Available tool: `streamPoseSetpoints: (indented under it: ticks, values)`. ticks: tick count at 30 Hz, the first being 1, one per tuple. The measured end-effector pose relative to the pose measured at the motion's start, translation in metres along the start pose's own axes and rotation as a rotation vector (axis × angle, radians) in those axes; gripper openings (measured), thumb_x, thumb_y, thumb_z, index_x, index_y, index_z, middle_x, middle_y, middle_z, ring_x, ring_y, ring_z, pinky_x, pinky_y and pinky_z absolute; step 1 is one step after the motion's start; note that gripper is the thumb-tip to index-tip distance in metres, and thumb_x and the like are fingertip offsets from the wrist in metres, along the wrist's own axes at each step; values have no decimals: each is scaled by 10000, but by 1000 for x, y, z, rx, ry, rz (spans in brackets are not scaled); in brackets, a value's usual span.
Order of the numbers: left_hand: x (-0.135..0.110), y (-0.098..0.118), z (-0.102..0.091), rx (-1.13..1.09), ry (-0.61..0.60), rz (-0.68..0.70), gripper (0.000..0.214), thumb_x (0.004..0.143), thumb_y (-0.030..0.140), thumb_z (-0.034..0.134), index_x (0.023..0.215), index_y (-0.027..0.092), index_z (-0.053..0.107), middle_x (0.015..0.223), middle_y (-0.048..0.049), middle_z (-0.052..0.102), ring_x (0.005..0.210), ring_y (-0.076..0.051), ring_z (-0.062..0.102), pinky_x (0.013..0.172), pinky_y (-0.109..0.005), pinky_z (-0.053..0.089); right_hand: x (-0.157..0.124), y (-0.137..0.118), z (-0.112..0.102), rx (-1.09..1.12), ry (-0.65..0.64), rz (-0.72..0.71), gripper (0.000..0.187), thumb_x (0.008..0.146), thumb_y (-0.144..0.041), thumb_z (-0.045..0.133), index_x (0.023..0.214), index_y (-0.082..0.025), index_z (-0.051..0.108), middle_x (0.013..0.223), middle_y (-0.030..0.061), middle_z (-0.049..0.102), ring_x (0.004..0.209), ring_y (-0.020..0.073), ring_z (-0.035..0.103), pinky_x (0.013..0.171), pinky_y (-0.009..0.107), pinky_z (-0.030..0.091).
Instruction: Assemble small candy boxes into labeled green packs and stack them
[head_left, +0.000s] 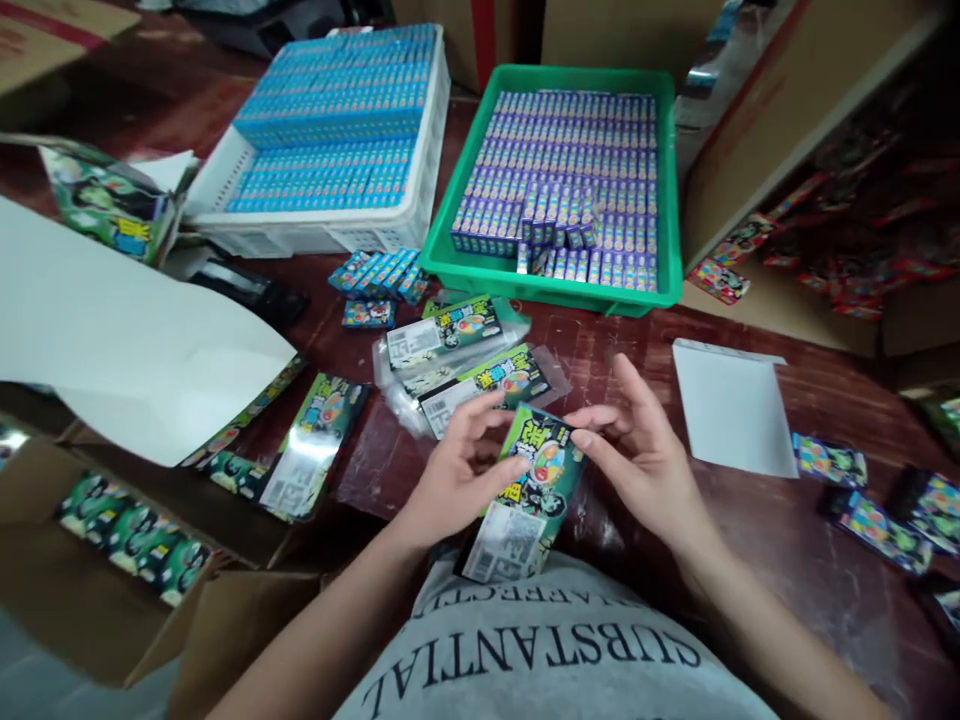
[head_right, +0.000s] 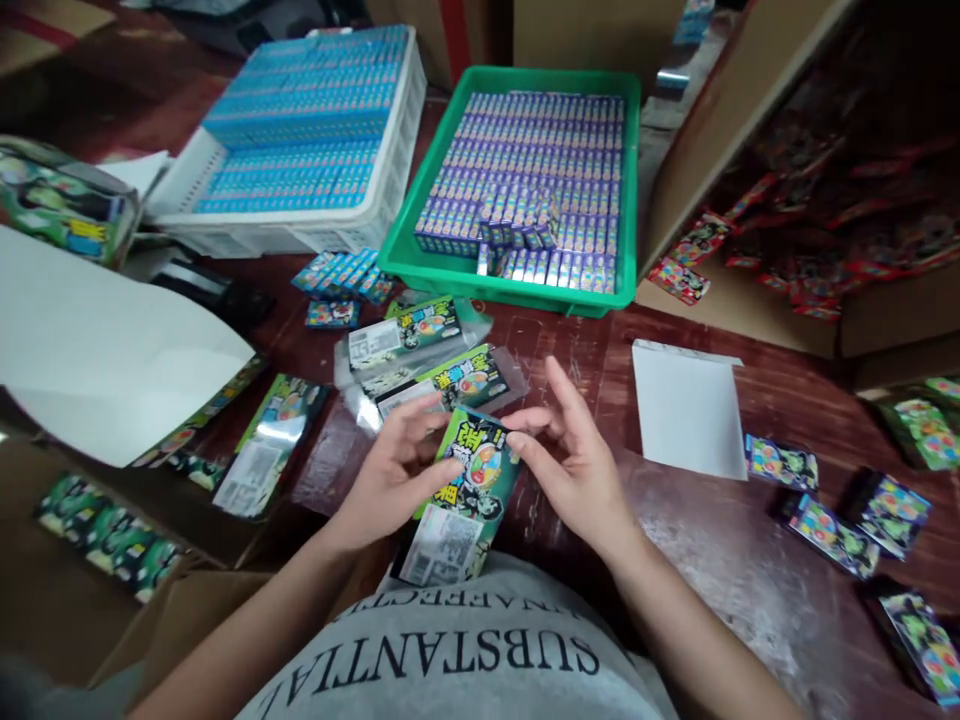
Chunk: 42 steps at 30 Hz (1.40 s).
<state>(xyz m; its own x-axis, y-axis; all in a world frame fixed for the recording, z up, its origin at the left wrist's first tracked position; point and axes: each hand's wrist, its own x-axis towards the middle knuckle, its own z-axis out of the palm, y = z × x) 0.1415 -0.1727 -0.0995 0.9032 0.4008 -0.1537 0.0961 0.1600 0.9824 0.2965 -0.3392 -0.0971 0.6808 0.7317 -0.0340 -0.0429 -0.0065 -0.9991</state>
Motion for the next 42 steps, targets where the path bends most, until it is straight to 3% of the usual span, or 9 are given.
streamPoseSetpoints:
  ticks: [6,12,18,23,28,31,35,38,42]
  values:
    - [29,16,-4,97,-120,22,228,868,217,698,1073,229,598,926,9,622,786,-117,577,706,-260,480,11,-13,-16,-58,-179,32,746,925,-257,705,1551,-437,343,1093,-6,715,992,162,671,905,357,565]
    - [37,25,-3,170,-112,28,120,873,228,677,933,197,578,776,49,512,664,-82,447,598,-231,368,27,-36,-17,-163,-166,65,83,912,-348,728,970,-297,756,1184,17,679,1185,193,608,1056,371,467]
    - [39,22,-5,171,-131,25,127,886,268,664,952,202,577,766,50,498,655,-86,428,597,-231,374,34,-23,-1,-264,-222,59,150,888,-391,741,933,-250,719,1111,44,678,1103,216,632,1012,419,488]
    - [30,22,-6,182,-114,4,184,905,311,635,1045,217,562,869,6,572,751,-130,533,675,-268,467,30,-17,0,-574,-102,-203,211,886,-358,733,1075,-292,667,1133,59,640,1113,261,612,976,454,496]
    - [2,16,-7,137,-44,120,419,944,316,622,1332,223,494,1184,-95,634,1061,-224,620,947,-399,534,38,-15,9,-676,-344,-288,174,986,-342,595,1138,-349,677,1148,44,680,1112,265,633,970,453,501]
    - [-16,17,-48,206,147,131,484,990,301,549,1462,265,445,1400,-99,587,1211,-232,604,1044,-412,507,53,-9,24,-665,-459,-249,360,1020,-413,515,1372,-366,573,1358,55,619,1270,276,577,1080,482,464]
    - [-32,27,-159,635,550,86,567,951,351,594,1494,227,488,1404,-102,577,1254,-260,570,1112,-432,443,76,12,38,-954,-372,-251,725,952,-601,540,1557,-237,377,1526,176,483,1405,399,442,1130,644,374]
    - [-32,28,-228,856,482,14,586,945,402,571,1473,152,521,1275,-135,635,1178,-291,602,1098,-475,444,88,32,36,-1144,-500,-260,1069,792,-664,713,1628,-228,209,1663,181,292,1498,467,276,1144,726,290]
    - [-17,27,-219,1226,463,123,506,949,370,573,1419,183,574,1389,-172,577,1297,-366,508,1152,-570,345,101,41,27,-1165,-628,-270,1283,690,-608,824,1648,-266,43,1706,144,188,1557,430,143,1217,712,88]
